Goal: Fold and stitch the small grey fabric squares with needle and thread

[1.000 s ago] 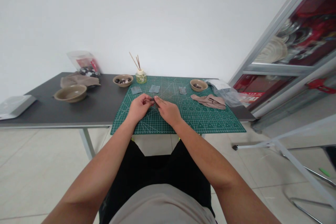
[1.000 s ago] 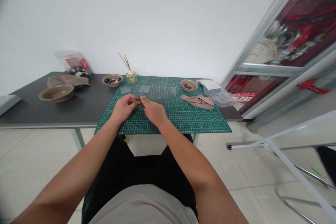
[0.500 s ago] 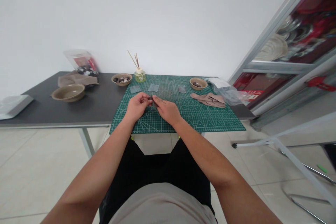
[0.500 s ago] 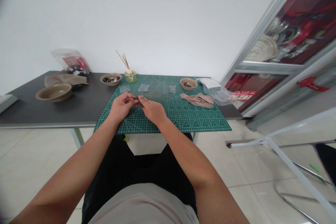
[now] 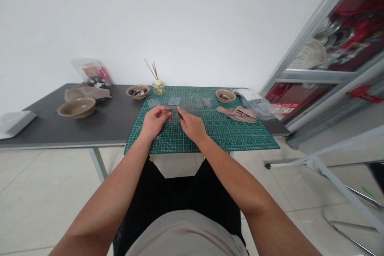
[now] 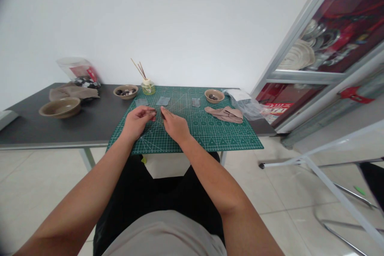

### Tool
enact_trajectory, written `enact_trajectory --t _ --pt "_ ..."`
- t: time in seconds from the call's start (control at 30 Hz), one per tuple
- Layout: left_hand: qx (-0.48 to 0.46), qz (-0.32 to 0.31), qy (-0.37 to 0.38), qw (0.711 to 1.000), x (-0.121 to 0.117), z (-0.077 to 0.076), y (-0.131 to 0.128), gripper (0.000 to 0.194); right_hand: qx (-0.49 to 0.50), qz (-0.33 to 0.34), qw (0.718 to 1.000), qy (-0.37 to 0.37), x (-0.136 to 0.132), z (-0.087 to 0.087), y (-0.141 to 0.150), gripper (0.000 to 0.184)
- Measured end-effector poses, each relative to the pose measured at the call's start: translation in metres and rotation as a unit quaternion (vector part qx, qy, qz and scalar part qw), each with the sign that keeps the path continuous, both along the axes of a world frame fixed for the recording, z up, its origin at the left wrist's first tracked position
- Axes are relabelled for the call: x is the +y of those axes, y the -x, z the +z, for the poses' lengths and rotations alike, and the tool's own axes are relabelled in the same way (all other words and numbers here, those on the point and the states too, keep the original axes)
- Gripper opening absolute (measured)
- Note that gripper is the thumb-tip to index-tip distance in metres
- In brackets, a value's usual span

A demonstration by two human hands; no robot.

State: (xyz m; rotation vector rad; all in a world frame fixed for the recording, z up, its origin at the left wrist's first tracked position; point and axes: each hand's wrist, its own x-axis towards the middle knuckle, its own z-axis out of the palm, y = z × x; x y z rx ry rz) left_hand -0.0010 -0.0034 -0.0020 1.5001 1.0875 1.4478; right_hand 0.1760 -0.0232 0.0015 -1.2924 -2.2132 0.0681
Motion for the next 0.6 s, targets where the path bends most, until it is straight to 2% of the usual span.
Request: enact_trajectory --t 0.17,0.33,0.4,0.6 --pt "0.031 -0.021 0.051 0.998 -0.003 0.002 -0.001 0.028 -0.005 0.009 1.0 -0.017 0.001 -0.003 -0.001 0.056" --pt "0.091 -0.023 0.055 0.994 -0.01 0.01 -0.004 0.009 -0.03 0.068 0.996 -0.044 0.001 -0.004 0.001 0.057" --pt "0.12 -0.015 0.057 0.991 -0.013 0.014 -0.005 0.008 -0.041 0.081 0.995 -0.042 0.0 -0.004 0.001 0.056" --pt "0.062 -0.023 0.087 0.994 -0.013 0.013 -0.006 0.011 -0.035 0.07 0.996 -0.036 -0.001 -0.003 0.0 0.052"
